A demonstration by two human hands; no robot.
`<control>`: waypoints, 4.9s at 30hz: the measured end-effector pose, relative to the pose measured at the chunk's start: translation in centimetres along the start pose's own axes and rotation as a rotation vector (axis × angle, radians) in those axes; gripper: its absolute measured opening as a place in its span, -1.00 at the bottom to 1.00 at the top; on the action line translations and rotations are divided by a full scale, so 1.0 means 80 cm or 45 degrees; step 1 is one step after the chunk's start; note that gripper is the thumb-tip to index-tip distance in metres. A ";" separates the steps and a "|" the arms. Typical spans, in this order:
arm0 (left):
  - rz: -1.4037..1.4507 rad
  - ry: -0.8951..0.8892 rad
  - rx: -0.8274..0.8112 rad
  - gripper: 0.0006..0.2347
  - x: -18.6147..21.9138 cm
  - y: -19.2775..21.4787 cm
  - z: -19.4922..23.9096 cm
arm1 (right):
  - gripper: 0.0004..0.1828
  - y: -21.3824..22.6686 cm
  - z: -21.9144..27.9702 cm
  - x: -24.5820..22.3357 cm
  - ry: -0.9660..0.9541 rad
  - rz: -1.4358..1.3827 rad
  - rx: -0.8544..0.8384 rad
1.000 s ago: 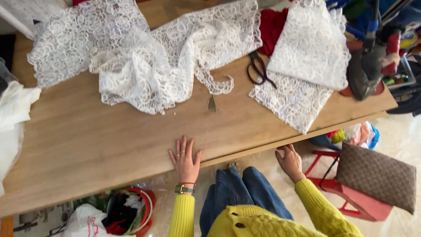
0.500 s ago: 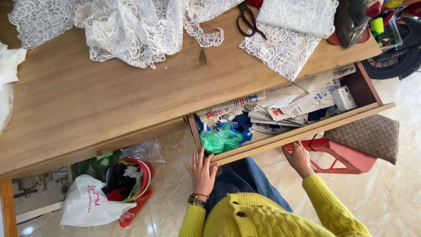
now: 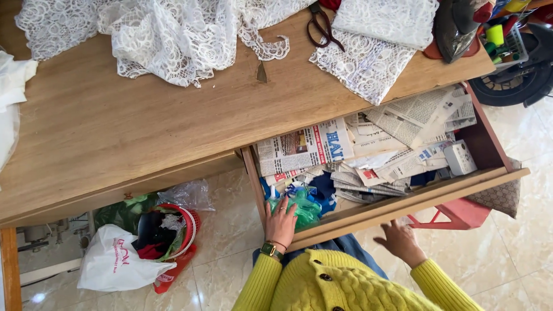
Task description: The person opens a drawer and removes several folded newspapers, placing them on a wooden table. They then unfold a newspaper, smooth it out on the table, and pick up a blue pen.
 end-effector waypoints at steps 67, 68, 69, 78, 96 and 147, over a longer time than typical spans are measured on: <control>-0.299 -0.009 0.521 -0.76 -0.039 0.031 -0.190 | -0.48 0.204 -0.094 -0.230 0.723 -2.142 -0.070; -0.300 -0.010 0.523 -0.76 -0.040 0.032 -0.190 | -0.48 0.200 -0.104 -0.225 0.725 -2.141 -0.069; -0.263 -0.022 0.512 -0.75 -0.040 0.032 -0.190 | -0.48 0.195 -0.113 -0.219 0.716 -2.173 -0.075; -0.248 -0.135 0.430 -0.75 -0.050 -0.034 -0.164 | -0.33 0.208 -0.117 -0.198 0.569 -2.407 0.272; 0.425 -0.116 0.266 -0.86 0.027 -0.006 -0.074 | -0.73 0.221 -0.156 -0.142 0.285 -1.249 0.731; 0.599 -0.134 -0.211 -0.45 0.058 -0.064 -0.086 | -0.71 0.199 -0.066 -0.027 0.181 -1.939 -0.335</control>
Point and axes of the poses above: each hand's wrist, its own z-axis away from the middle knuckle, its own y-axis out of the back of the hand, x = y × z, the point moved 2 cm from there along -z, towards the middle knuckle, and after that the axes turned 14 degrees about -x, right-handed, at the moved point
